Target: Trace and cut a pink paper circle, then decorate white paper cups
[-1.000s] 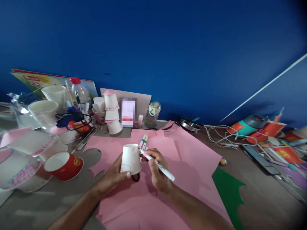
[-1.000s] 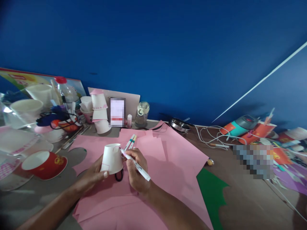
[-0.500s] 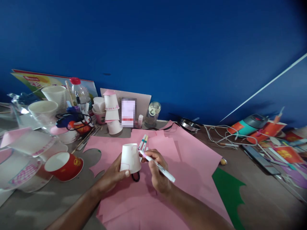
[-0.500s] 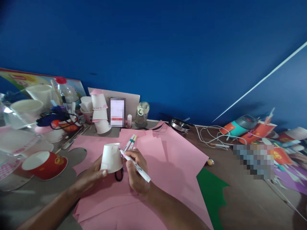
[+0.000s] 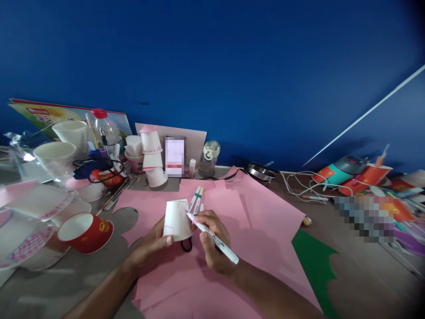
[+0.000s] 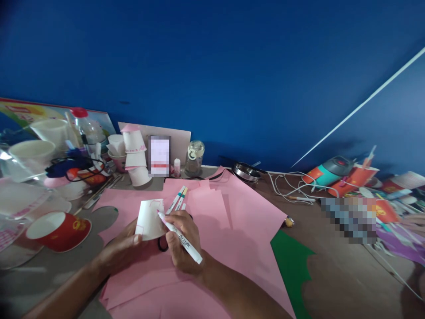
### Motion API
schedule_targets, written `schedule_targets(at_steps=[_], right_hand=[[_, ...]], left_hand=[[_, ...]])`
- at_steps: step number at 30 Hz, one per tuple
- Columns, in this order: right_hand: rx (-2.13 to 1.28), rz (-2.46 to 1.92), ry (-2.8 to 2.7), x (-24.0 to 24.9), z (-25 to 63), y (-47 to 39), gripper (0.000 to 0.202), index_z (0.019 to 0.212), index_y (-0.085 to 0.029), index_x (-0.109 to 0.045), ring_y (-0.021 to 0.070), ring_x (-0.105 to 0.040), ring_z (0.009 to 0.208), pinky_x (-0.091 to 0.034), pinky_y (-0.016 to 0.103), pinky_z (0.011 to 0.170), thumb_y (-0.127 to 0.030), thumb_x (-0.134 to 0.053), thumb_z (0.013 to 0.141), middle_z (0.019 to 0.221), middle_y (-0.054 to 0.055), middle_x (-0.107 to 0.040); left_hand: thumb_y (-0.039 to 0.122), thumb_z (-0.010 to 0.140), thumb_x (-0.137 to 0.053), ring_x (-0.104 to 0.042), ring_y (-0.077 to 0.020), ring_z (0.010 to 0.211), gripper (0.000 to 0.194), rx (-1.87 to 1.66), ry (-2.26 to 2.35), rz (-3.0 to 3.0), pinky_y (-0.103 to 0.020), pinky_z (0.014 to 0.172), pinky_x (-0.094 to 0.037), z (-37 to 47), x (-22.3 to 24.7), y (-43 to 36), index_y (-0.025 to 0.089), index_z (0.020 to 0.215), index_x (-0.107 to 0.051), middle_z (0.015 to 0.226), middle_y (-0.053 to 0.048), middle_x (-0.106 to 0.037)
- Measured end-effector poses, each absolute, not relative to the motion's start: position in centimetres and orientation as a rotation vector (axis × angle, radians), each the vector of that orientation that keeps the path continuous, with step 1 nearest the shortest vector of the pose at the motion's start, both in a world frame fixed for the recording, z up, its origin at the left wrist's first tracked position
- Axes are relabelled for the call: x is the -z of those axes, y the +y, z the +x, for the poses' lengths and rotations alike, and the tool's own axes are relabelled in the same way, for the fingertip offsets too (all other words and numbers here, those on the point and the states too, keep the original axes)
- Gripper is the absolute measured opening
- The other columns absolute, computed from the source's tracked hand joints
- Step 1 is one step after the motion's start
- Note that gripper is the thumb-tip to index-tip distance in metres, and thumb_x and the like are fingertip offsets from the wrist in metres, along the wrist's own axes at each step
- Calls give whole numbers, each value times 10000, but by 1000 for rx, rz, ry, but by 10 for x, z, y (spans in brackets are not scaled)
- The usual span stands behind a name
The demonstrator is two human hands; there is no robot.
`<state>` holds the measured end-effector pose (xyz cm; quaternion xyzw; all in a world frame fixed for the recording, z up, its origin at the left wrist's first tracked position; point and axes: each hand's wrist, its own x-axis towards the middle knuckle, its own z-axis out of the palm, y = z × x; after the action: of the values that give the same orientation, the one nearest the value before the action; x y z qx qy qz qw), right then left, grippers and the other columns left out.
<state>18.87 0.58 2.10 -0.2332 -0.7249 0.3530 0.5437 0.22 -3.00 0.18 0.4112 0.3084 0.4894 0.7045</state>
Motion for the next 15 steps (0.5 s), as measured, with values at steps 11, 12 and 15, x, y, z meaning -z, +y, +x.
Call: schedule_targets(at_steps=[11, 12, 15], right_hand=[[-820, -559, -1750, -21, 188, 7, 282, 1119, -218, -578, 225, -616, 884, -529, 383, 746, -410, -419, 988, 979, 95, -586], [-811, -564, -1757, -22, 189, 7, 281, 1114, -217, -577, 226, -616, 882, -529, 381, 740, -410, -417, 988, 975, 96, -588], [-789, -552, -1768, -24, 189, 7, 270, 1116, -219, -577, 222, -613, 872, -526, 372, 730, -397, -421, 987, 969, 92, -593]], left_hand=[[527, 745, -717, -578, -280, 948, 581, -1075, 822, 1029, -365, 847, -424, 6, -3, -28, 161, 1176, -584, 904, -79, -660], [525, 747, -717, -580, -272, 925, 585, -1079, 825, 1029, -362, 841, -426, 7, -3, -28, 161, 1185, -583, 908, -78, -659], [524, 753, -712, -582, -246, 843, 617, -1076, 818, 1030, -357, 820, -428, 8, -6, -28, 160, 1230, -566, 904, -73, -657]])
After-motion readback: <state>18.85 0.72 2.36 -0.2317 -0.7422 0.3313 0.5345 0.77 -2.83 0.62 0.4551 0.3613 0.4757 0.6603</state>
